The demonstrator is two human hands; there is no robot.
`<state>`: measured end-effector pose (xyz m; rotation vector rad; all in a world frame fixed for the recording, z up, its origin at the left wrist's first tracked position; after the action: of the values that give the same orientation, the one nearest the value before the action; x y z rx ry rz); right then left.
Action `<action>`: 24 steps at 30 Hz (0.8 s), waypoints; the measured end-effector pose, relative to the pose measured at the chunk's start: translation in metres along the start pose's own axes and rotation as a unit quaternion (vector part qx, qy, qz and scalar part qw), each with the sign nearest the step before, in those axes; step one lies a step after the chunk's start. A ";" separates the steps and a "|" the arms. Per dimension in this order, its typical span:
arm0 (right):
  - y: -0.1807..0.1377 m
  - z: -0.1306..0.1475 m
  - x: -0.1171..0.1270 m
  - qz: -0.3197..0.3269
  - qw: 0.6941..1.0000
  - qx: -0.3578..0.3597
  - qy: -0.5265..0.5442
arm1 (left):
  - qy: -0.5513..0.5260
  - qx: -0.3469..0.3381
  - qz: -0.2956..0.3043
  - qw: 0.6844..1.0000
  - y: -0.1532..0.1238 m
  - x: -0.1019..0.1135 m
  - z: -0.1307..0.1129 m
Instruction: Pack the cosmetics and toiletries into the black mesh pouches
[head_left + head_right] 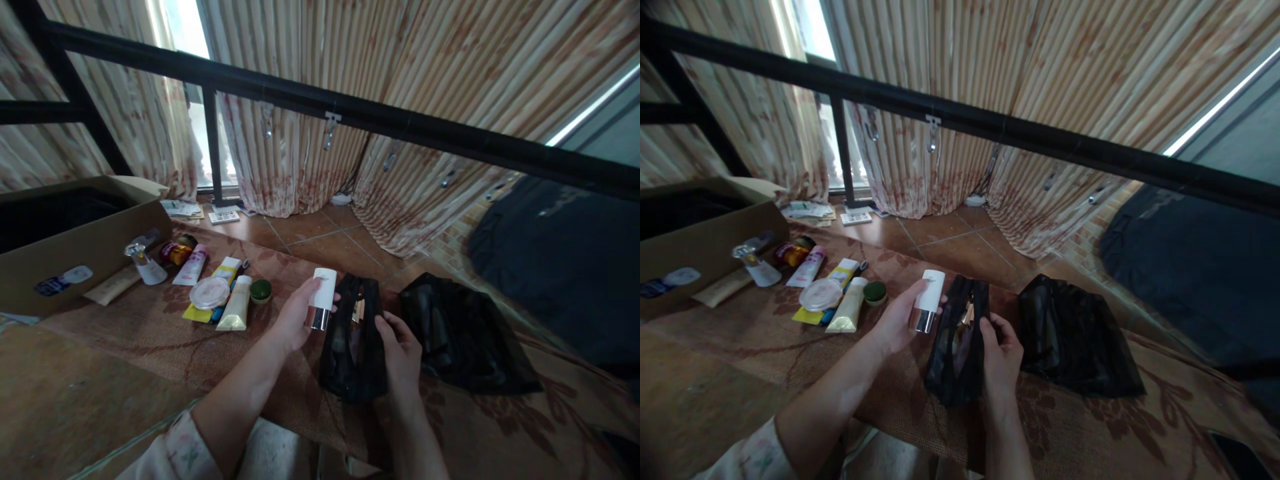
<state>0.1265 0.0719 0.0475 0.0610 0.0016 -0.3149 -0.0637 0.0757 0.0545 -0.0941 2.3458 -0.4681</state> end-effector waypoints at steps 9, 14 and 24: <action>0.000 0.003 0.001 -0.005 0.998 0.035 -0.046 | -0.111 0.049 0.054 0.991 -0.004 -0.006 -0.001; -0.004 0.007 -0.002 -0.002 0.999 0.023 -0.041 | -0.130 0.048 0.063 0.988 -0.007 -0.007 -0.003; -0.003 0.006 0.000 -0.004 0.999 0.027 -0.039 | -0.145 0.007 0.020 0.989 -0.005 -0.002 -0.008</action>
<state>0.1253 0.0690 0.0537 0.1025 -0.0836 -0.3254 -0.0683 0.0737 0.0632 -0.1009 2.0557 -0.4203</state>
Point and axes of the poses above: each hand's wrist, its own y-axis towards the middle knuckle, its own x-axis out of the back of the hand, z = x × y, the point moved 5 cm from there along y, towards the middle knuckle, and after that the axes turned 5 degrees about x, right-handed, at the moved point
